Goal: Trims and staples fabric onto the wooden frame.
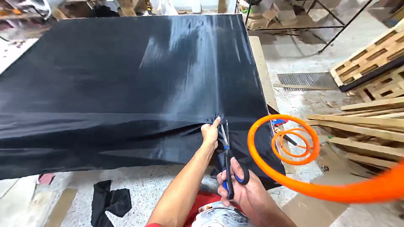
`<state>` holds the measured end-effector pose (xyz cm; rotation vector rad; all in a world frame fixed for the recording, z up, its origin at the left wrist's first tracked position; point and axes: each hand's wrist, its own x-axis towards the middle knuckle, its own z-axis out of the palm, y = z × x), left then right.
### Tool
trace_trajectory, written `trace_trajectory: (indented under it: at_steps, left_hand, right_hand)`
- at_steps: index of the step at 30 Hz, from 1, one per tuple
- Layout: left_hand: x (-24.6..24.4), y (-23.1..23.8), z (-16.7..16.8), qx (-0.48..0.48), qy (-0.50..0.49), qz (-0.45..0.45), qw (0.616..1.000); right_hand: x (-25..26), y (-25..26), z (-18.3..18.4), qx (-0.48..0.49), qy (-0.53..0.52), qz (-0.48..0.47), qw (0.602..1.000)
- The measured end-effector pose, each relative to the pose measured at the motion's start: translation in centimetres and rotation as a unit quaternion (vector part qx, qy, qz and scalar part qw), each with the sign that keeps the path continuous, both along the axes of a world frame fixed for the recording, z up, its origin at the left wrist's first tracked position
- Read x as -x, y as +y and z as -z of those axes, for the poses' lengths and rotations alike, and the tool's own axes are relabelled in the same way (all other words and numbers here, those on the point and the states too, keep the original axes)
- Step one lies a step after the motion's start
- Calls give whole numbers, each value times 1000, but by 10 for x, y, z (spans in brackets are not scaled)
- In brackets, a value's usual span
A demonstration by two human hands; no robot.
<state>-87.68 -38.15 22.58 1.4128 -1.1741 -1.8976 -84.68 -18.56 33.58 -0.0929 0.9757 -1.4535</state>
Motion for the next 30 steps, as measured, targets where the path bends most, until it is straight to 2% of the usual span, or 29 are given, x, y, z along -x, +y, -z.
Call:
trace_trajectory:
  at_steps: [3, 6, 9, 12, 15, 19, 22, 26, 30]
  left_hand:
    - [-1, 1, 0, -2, 8, 1, 1000]
    - [-14, 3, 4, 18, 43, 26, 999]
    - [-18, -16, 9, 35, 27, 99, 994]
    - [-30, -29, 20, 4, 29, 189, 982]
    - [-33, -38, 32, -3, 50, 224, 973]
    - [-34, -47, 39, -119, 57, 251, 959]
    - [-37, -56, 37, -208, 105, 263, 936]
    - [-37, -56, 58, -265, 171, 277, 908]
    - [-37, -59, 45, -292, 199, 259, 899]
  right_hand:
    - [-13, -19, 6, 8, -35, 5, 999]
    - [-25, -39, -2, -3, -1, 12, 1000]
    - [-37, -58, -7, -47, 29, 51, 997]
    - [-52, -75, -1, -86, 14, 81, 993]
    - [-63, -101, 7, -113, -12, 101, 988]
    - [-72, -136, 14, -171, -34, 156, 972]
    - [-71, -156, 18, -190, -2, 193, 963]
    - [-71, -172, 26, -196, 41, 214, 956]
    - [-77, -172, 23, -229, 74, 230, 943]
